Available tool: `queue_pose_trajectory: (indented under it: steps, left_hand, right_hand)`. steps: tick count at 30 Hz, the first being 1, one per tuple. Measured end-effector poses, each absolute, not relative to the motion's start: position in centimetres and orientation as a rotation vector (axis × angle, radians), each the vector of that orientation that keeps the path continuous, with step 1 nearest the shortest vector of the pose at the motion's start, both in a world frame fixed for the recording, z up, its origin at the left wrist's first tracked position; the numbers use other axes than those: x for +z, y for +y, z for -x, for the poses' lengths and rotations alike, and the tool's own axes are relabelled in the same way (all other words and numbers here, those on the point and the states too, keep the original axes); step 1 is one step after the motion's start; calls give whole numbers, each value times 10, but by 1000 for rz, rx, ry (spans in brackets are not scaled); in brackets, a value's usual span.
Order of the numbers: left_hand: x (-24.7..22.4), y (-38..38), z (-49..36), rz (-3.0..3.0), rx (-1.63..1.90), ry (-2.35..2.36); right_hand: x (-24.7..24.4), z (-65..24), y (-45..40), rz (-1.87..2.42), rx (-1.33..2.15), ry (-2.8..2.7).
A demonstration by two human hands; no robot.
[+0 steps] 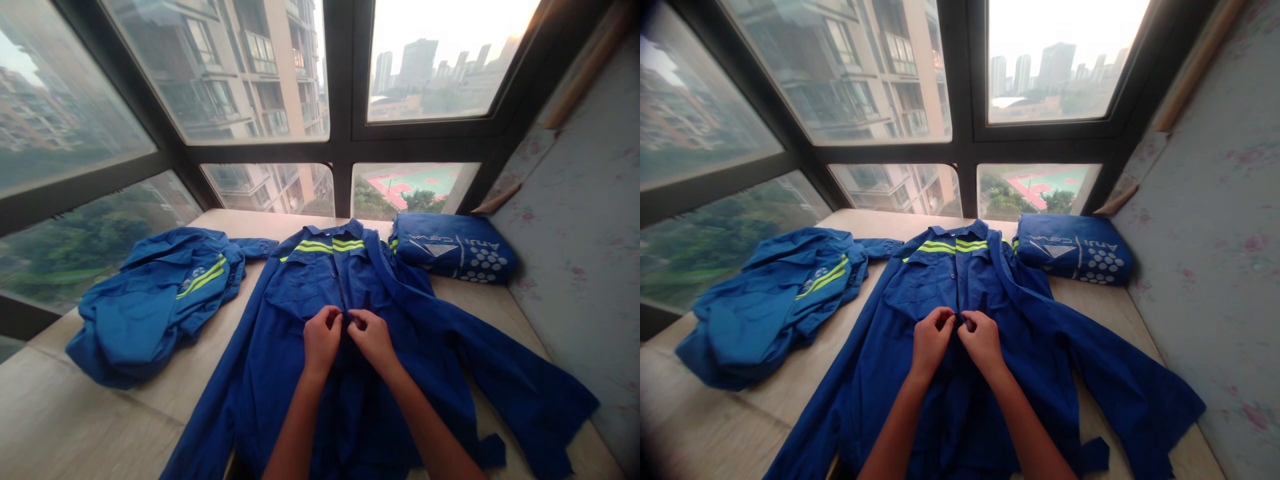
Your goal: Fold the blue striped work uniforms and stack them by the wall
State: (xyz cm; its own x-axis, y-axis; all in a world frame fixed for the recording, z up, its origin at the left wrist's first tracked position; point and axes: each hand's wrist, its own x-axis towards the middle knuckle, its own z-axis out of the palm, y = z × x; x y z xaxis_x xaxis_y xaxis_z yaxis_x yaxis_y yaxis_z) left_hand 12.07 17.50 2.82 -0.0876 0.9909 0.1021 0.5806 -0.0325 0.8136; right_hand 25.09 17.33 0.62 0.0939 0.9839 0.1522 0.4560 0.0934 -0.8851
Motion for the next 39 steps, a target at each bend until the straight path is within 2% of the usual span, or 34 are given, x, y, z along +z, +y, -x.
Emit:
queue_pose_trajectory:
  steps: [16, 22, 31, 39]
  left_hand:
    - [32, 175, -121, -1721, 902, 1733]
    - [27, 178, -119, -1643, 971, 1640]
    - [24, 181, -115, -1564, 1018, 1499]
    - [17, 183, -123, -1358, 1109, 1461]
  right_hand:
    - [11, -249, 167, 1434, 836, -1509]
    - [15, -253, 162, 1372, 848, -1580]
    - [14, -255, 179, 1494, 828, -1565]
    - [16, -248, 170, 1696, 656, -1772]
